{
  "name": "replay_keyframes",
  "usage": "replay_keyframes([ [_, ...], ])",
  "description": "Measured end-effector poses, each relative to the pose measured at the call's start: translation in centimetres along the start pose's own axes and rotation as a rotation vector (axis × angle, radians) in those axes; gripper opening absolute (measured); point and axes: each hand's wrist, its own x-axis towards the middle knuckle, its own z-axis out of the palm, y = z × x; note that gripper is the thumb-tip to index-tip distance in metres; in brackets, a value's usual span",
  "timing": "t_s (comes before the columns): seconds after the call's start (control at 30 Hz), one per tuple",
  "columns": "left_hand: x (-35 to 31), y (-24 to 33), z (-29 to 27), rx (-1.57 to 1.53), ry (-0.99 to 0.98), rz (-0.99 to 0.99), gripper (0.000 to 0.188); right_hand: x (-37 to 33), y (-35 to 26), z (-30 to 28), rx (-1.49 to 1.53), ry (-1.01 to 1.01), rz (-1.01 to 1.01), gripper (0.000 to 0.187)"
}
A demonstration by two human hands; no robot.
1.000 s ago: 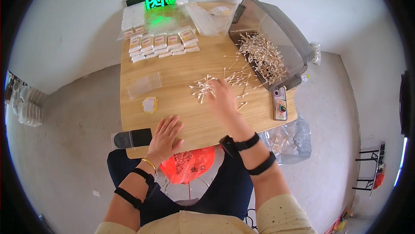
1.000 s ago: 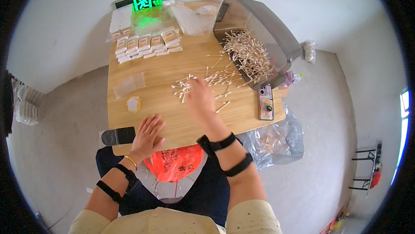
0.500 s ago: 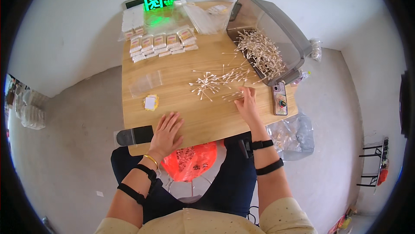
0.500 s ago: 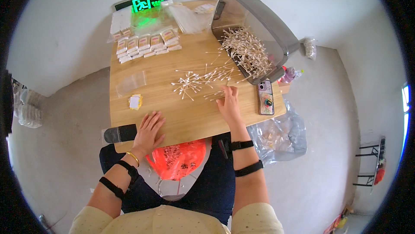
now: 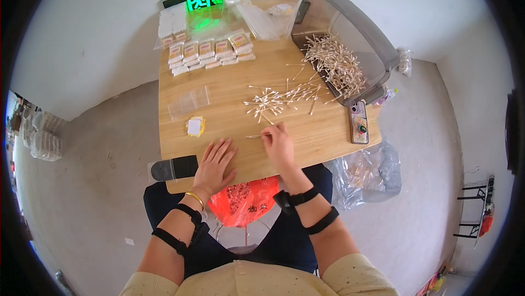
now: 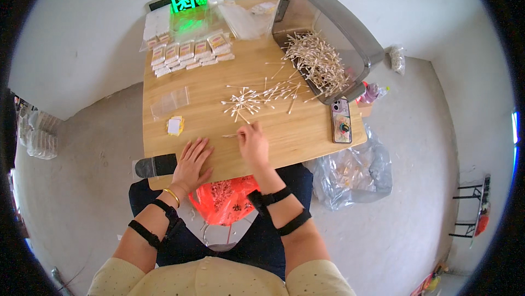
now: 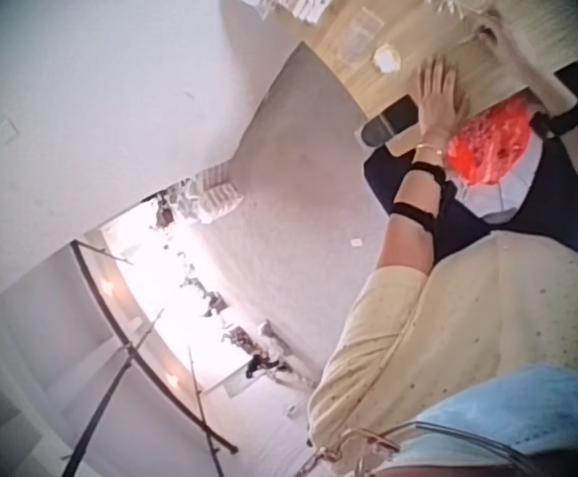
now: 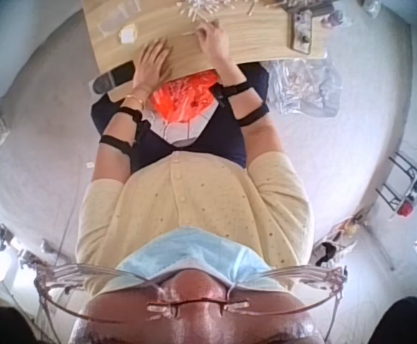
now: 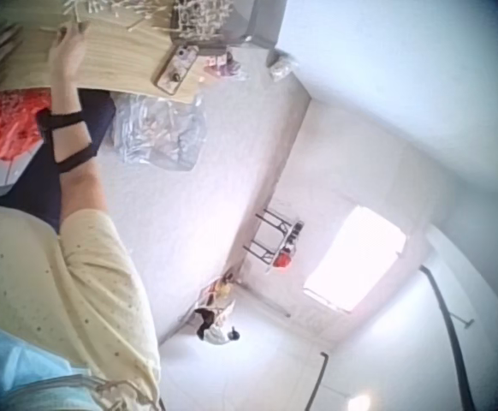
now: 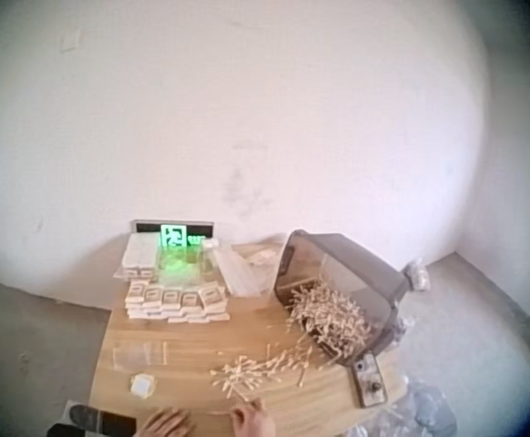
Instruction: Sorting cotton swabs and placing them into small plastic bags.
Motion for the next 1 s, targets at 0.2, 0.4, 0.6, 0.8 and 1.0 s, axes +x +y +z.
replay_keyframes([
  [0.2, -0.2, -0.2, 0.4, -0.079, 0.049, -0.025, 0.075, 0.1, -3.3, 1.9, 0.044, -0.007, -0.04, 0.027],
  [0.4, 0.1, 0.0, 0.5, 0.023, 0.024, 0.035, 0.074, 5.7, -0.4, -0.6, -0.161, 0.039, -0.113, 0.035],
  [0.6, 2.6, 5.0, 2.3, 0.046, 0.008, -0.111, 0.075, 7.7, 0.3, 0.1, -0.215, -0.016, -0.135, 0.022],
  [0.8, 4.1, 6.0, 3.5, 0.118, 0.007, -0.133, 0.079, 6.1, 0.2, -0.4, -0.217, -0.076, -0.296, 0.009],
  [1.0, 3.3, 4.8, 3.2, 0.041, -0.015, 0.006, 0.081, 4.2, -0.8, 0.4, -0.091, -0.162, -0.37, 0.009],
])
